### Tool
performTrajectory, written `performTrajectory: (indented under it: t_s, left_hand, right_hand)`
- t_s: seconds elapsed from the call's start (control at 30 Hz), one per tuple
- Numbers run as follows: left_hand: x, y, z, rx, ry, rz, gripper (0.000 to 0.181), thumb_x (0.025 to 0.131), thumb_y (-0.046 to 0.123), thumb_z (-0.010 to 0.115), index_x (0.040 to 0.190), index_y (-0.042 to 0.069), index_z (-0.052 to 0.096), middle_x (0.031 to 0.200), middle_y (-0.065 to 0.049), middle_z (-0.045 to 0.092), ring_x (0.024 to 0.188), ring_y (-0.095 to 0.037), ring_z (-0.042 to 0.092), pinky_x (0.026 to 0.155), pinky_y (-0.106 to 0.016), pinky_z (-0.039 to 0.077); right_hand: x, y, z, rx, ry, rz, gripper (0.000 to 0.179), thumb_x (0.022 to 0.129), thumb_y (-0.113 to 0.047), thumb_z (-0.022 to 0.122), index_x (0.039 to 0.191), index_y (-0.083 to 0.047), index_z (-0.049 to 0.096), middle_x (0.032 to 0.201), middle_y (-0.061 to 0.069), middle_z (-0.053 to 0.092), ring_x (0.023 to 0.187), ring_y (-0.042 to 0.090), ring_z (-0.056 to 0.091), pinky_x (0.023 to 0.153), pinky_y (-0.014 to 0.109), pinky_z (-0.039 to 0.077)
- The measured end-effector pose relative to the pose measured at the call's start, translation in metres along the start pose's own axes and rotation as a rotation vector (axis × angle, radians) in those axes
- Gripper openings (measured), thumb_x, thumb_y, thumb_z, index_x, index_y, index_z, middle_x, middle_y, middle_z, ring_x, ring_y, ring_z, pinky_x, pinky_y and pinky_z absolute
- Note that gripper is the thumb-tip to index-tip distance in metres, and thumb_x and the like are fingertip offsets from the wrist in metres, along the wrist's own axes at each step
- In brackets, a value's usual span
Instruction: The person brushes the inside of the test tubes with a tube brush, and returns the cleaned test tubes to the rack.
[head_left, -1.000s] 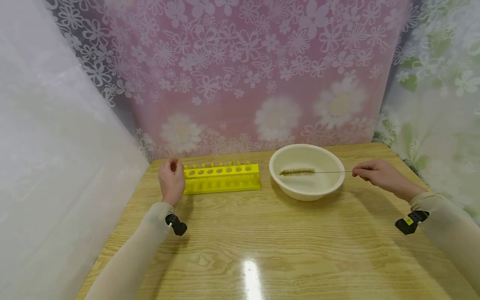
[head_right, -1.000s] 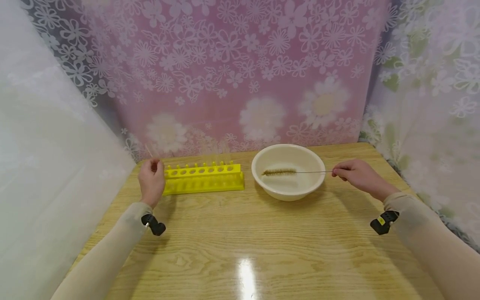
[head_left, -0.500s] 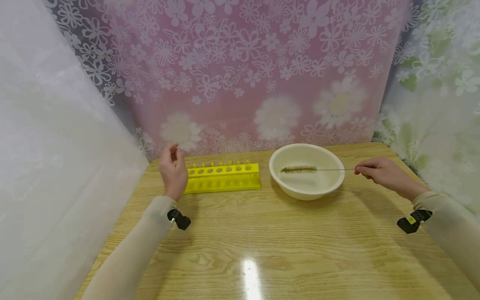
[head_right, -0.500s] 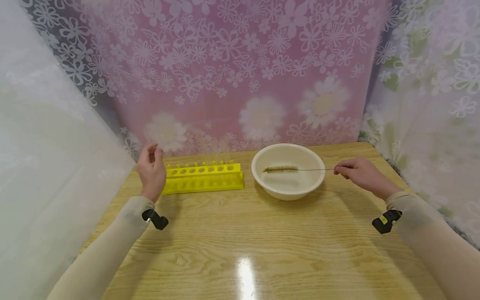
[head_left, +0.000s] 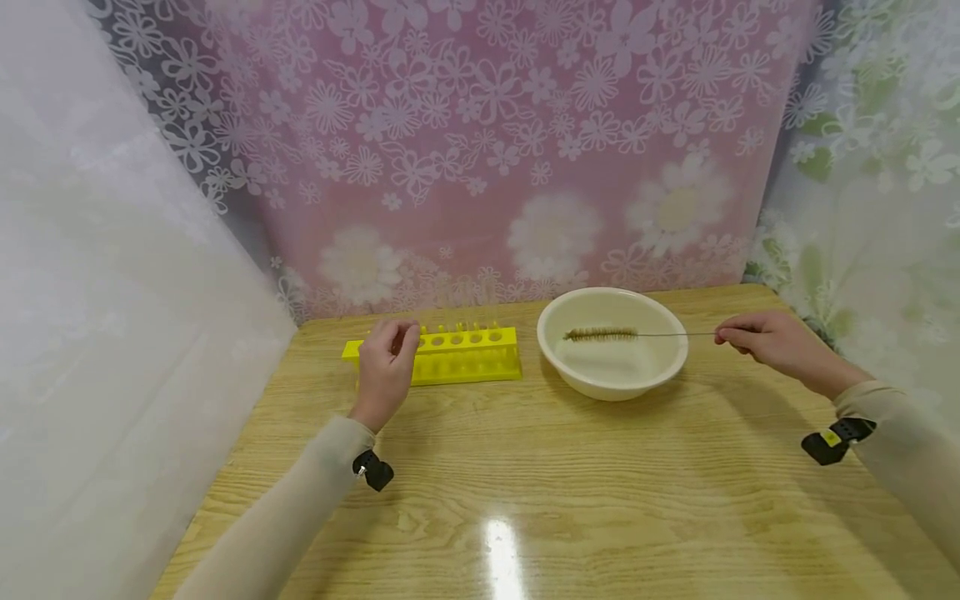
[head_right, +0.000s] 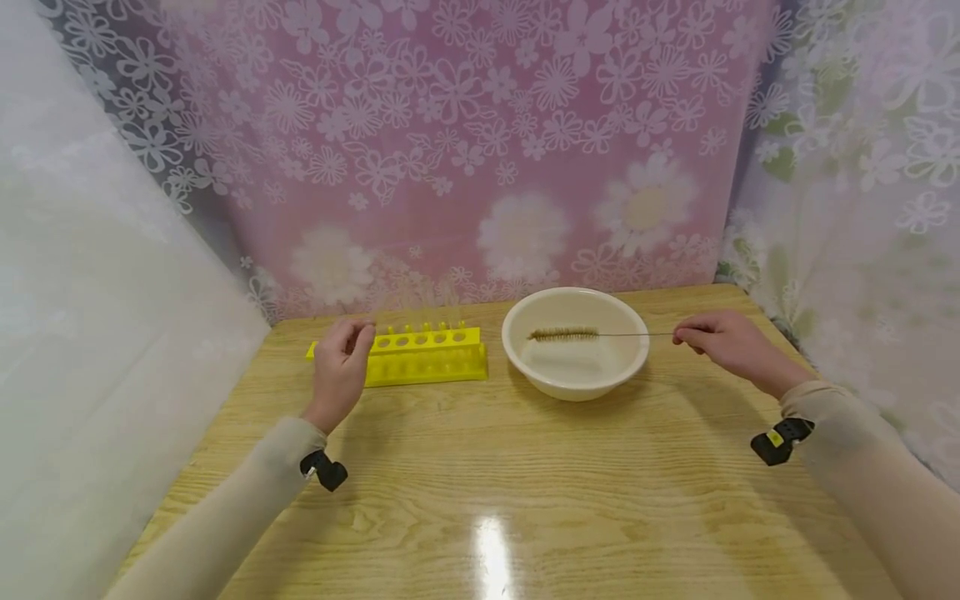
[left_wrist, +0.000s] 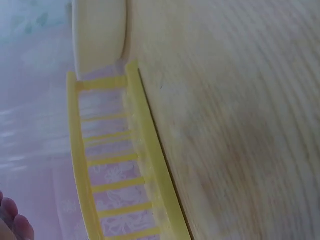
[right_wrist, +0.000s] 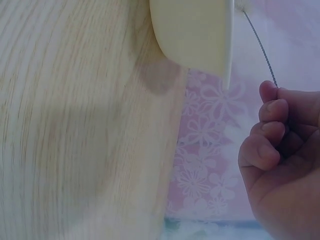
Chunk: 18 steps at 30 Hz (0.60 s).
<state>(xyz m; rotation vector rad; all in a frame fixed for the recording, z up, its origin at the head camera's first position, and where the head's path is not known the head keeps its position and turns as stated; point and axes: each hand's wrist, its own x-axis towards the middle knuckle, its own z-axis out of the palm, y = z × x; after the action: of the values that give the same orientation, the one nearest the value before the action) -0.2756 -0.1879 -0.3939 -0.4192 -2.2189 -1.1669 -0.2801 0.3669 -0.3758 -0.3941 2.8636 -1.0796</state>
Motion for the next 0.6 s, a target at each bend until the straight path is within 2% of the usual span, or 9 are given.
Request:
performTrajectory:
  t_s: [0.1, 0.13, 0.3, 0.43, 0.6]
  left_hand:
    - [-0.006, 0.005, 0.006, 0.031, -0.069, -0.003, 0.036, 0.104, 0.045, 0.053, 0.097, 0.015, 0.07, 0.085, -0.001, 0.056, 0.073, -0.017, 0.048, 0.067, -0.035, 0.042]
    - [-0.007, 0.008, 0.008, 0.042, -0.092, -0.007, 0.037, 0.103, 0.048, 0.053, 0.095, 0.016, 0.07, 0.083, -0.001, 0.055, 0.072, -0.018, 0.047, 0.071, -0.035, 0.044]
    - [-0.015, 0.015, 0.018, 0.123, -0.196, -0.055, 0.045, 0.096, 0.063, 0.056, 0.094, 0.019, 0.066, 0.079, 0.002, 0.053, 0.07, -0.017, 0.047, 0.07, -0.037, 0.044]
    - [-0.02, 0.017, 0.028, 0.202, -0.259, -0.088, 0.05, 0.091, 0.07, 0.058, 0.09, 0.02, 0.061, 0.076, 0.003, 0.054, 0.064, -0.016, 0.05, 0.059, -0.034, 0.043]
    - [-0.021, 0.018, 0.045, 0.296, -0.32, -0.104, 0.052, 0.087, 0.071, 0.062, 0.086, 0.019, 0.057, 0.073, 0.004, 0.055, 0.06, -0.015, 0.05, 0.055, -0.031, 0.04]
  right_hand:
    - [-0.001, 0.0, -0.002, 0.008, 0.007, -0.001, 0.043, 0.11, -0.033, 0.042, 0.124, 0.002, 0.063, 0.079, 0.007, 0.047, 0.059, 0.019, 0.041, 0.053, 0.033, 0.038]
    - [-0.002, 0.0, -0.003, 0.014, 0.009, -0.002, 0.043, 0.11, -0.032, 0.042, 0.124, 0.002, 0.063, 0.079, 0.007, 0.047, 0.059, 0.019, 0.04, 0.053, 0.034, 0.038]
    - [-0.004, 0.0, -0.007, 0.026, 0.015, 0.003, 0.043, 0.11, -0.033, 0.044, 0.123, 0.003, 0.064, 0.076, 0.007, 0.046, 0.058, 0.02, 0.041, 0.054, 0.034, 0.038]
    - [-0.005, -0.001, -0.009, 0.026, 0.01, 0.009, 0.044, 0.109, -0.033, 0.044, 0.123, 0.003, 0.064, 0.076, 0.008, 0.047, 0.059, 0.02, 0.041, 0.054, 0.035, 0.039]
    - [-0.006, -0.003, -0.01, 0.035, -0.005, 0.012, 0.045, 0.109, -0.034, 0.044, 0.123, 0.004, 0.063, 0.076, 0.007, 0.047, 0.06, 0.02, 0.041, 0.055, 0.034, 0.038]
